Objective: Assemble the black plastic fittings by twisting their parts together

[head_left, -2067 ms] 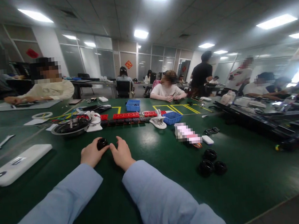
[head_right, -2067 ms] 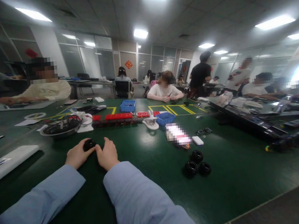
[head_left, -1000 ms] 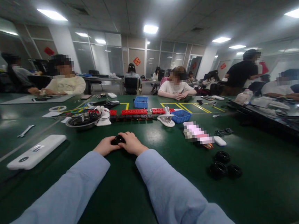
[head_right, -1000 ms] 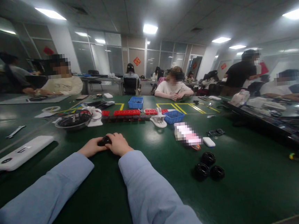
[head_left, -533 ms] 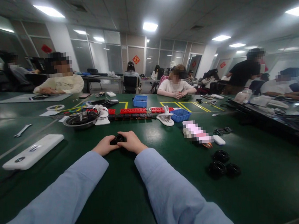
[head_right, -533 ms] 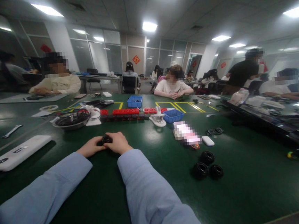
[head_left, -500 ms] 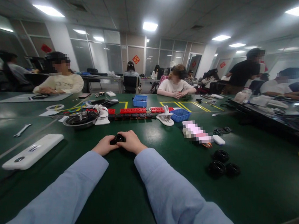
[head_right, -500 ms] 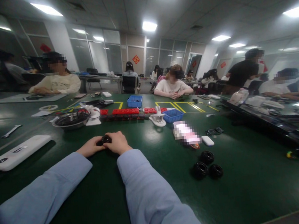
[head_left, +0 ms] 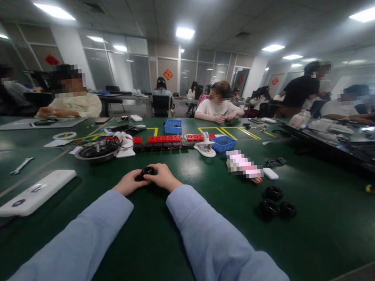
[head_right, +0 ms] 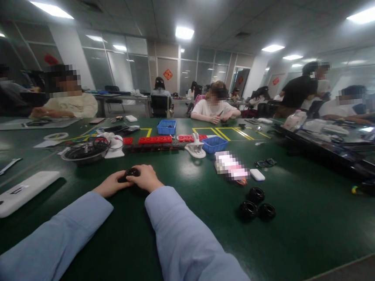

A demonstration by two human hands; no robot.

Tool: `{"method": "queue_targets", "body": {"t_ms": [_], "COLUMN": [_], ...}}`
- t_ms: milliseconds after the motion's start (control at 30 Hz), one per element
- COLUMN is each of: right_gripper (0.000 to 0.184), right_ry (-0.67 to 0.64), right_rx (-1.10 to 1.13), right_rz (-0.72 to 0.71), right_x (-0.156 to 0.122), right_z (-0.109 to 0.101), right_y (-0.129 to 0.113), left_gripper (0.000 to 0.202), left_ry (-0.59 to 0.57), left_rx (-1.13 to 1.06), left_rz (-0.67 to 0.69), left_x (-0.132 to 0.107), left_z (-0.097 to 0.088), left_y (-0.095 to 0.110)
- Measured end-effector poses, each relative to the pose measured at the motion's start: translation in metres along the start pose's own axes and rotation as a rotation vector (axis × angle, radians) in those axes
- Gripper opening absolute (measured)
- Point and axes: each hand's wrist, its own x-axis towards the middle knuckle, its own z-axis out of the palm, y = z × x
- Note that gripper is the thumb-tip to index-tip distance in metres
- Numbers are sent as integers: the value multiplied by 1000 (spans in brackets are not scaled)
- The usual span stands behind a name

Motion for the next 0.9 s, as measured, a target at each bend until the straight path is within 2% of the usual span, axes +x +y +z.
{"method": "queue_targets", "body": {"t_ms": [67,133,300,433,500,567,667,700,767,833,900], "right_gripper": [37,34,38,36,36,40,64,70,57,43,34], "right_ry": [-30,-50,0,72,106,126,155,173,120,39,72], "right_rx": [17,19,-71,-136,-151,-163,-183,-188,-200,-225,-258], "right_rz": [-12,-24,-4,59,101,128,140,136,89,29,68], "right_x": [0,0,-3,-7,-9,-12,-22,-28,-46,-72,-103], "right_z": [-2,-3,-5,0,5,10,3,-7,-41,-95,-158], "right_y": [0,0,-8,-19,-24,-31,-50,-58,-73,-80,-72], "left_gripper": [69,68,57,42,42,46,54,58,68,77,83], "left_ry": [-100,-142,14,47,61,82,145,170,263,290,287], "left_rx": [-63,-84,75,183,203,228,339,401,556,607,593], "left_rz": [-10,-32,19,75,76,46,-107,-181,-344,-442,-543], "left_x": [0,0,3,6,8,8,7,6,5,7,10], "left_z": [-3,-4,-2,2,3,4,-3,-8,-21,-33,-42], "left_y": [2,2,-3,-10,-12,-13,-9,-8,-7,-9,-13]}}
